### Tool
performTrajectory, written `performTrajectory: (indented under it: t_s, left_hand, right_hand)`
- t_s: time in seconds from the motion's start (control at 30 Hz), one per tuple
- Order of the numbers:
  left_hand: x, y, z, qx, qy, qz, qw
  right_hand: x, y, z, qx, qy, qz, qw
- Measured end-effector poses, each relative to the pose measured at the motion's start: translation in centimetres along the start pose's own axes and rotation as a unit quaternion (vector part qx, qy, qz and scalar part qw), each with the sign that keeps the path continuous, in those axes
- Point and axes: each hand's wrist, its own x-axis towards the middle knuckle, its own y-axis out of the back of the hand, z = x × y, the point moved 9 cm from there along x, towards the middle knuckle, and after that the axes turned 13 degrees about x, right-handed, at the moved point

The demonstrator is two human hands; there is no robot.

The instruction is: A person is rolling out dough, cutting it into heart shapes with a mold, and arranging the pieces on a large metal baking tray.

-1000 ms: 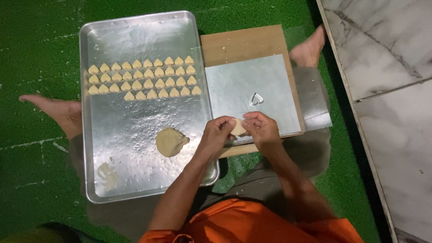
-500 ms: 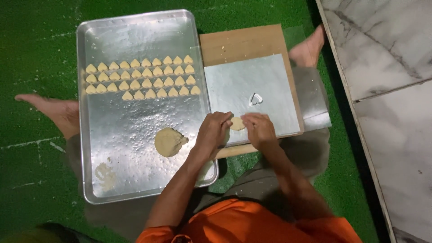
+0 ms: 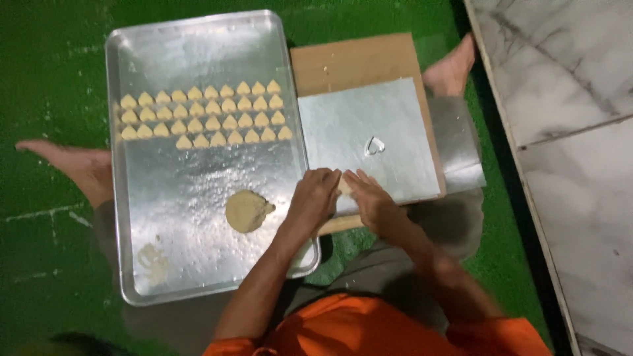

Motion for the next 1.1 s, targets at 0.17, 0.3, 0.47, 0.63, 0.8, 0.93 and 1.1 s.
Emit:
performTrajectory:
  t_s: [0.17,0.3,0.47,0.63,0.8,0.93,1.1]
  left_hand:
    - [0.2,-1.5,-0.3,-0.040,0.041,-0.038,0.998]
    - [0.6,-1.6,-1.0,-0.147,0.064,-0.049,0.986]
    - [1.1,-0.7,-1.1,-0.048,-0.036,0.062,0.996]
    - [-0.9,1.4,-2.3,-0.065,-0.006,0.001,0.998]
    - [-2.1,0.8,-4.9,-0.043,0.011,0.021,0.999]
    - [-3.8,3.8,-3.1,-0.057,0.004,0.003,0.998]
    - [-7.5,3.1,0.5,0.042,-0.066,-0.156,0.985]
  right_hand:
    - [-0.3,0.6,2.3,-0.159,-0.004,0.102,0.982]
    - [1.6,1.4,1.2,-0.039,-0.011,0.100,0.994]
    - [1.9,0.7,3.5,-0.077,0.040,0.102,0.991]
    - [-0.1,1.6,1.2,-0.111,0.058,0.081,0.989]
    - [0.6,0.0,0.1,-0.157,0.045,-0.034,0.986]
    - [0.6,-1.2,-0.1,-0.166,0.064,-0.041,0.983]
    - [1.1,2.6,1.2,0.124,-0.055,0.056,0.989]
